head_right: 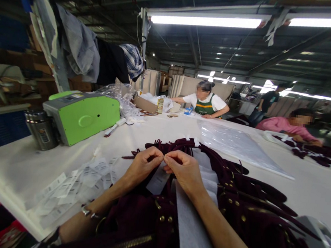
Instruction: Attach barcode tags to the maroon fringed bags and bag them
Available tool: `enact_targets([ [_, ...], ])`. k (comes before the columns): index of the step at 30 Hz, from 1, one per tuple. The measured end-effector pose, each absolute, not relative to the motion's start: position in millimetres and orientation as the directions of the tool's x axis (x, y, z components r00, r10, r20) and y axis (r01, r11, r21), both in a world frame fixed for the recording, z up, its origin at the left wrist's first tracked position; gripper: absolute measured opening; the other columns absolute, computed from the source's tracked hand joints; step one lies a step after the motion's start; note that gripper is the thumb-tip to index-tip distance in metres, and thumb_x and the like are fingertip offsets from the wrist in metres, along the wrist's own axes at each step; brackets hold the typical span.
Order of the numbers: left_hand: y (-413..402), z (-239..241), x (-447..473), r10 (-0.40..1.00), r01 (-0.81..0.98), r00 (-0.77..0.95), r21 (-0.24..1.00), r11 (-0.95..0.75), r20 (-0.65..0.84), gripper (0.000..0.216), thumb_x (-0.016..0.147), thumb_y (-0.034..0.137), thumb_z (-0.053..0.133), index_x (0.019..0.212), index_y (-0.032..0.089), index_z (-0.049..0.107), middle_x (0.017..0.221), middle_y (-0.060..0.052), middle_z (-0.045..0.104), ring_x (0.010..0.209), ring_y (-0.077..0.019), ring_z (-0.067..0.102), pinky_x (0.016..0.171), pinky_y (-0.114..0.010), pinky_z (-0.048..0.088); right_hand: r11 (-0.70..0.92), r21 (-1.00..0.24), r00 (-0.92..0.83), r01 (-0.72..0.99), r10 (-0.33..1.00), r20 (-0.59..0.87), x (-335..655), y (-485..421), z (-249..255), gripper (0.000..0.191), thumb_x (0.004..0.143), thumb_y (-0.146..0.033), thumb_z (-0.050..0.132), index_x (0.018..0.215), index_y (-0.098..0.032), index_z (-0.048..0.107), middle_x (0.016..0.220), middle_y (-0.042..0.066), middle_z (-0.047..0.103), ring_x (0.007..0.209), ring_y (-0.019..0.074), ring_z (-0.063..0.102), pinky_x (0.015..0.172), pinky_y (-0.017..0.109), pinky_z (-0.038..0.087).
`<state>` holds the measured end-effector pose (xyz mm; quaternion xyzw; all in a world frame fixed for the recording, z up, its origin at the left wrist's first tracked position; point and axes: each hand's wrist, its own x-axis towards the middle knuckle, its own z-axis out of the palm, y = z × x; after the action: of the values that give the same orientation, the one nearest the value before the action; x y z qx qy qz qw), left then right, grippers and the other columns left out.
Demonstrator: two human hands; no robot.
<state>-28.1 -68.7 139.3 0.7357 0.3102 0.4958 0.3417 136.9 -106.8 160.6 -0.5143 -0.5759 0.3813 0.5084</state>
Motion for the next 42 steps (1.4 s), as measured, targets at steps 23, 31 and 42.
enact_targets([
  [23,-66.2,133.5,-27.3,0.797,0.102,0.343,0.823,-0.558,0.498,0.019,0.091,0.033,0.055,0.081,0.020,0.065,0.081,-0.001,0.063,0.079,-0.0161,0.057,0.074,-0.025,0.043,0.227,-0.940,0.038,0.255,0.969,0.244,139.1,-108.4,161.9,0.021,0.076,-0.040,0.072,0.081,-0.021,0.074,0.072,0.002,0.071,0.071,0.0200,0.068,0.068,0.030,0.055],
  [31,-64.6,131.0,-27.1,0.806,0.123,0.357,0.831,-0.542,0.473,0.019,0.091,0.033,0.055,0.080,0.019,0.062,0.079,0.000,0.060,0.077,-0.0154,0.055,0.073,-0.025,0.042,0.251,-0.911,0.032,0.327,0.961,0.276,136.0,-112.8,166.9,0.015,0.081,-0.034,0.065,0.081,-0.021,0.073,0.076,0.003,0.074,0.074,0.0208,0.071,0.069,0.030,0.055],
  [42,-68.8,137.9,-23.0,0.819,0.252,0.372,0.801,-0.543,0.437,0.024,0.087,0.042,0.057,0.079,0.020,0.063,0.077,0.000,0.064,0.075,-0.0170,0.058,0.073,-0.026,0.044,0.441,-0.678,-0.036,0.588,0.852,0.523,138.8,-108.0,158.8,0.014,0.090,-0.019,0.057,0.080,-0.020,0.068,0.078,0.000,0.072,0.073,0.0136,0.066,0.071,0.024,0.048],
])
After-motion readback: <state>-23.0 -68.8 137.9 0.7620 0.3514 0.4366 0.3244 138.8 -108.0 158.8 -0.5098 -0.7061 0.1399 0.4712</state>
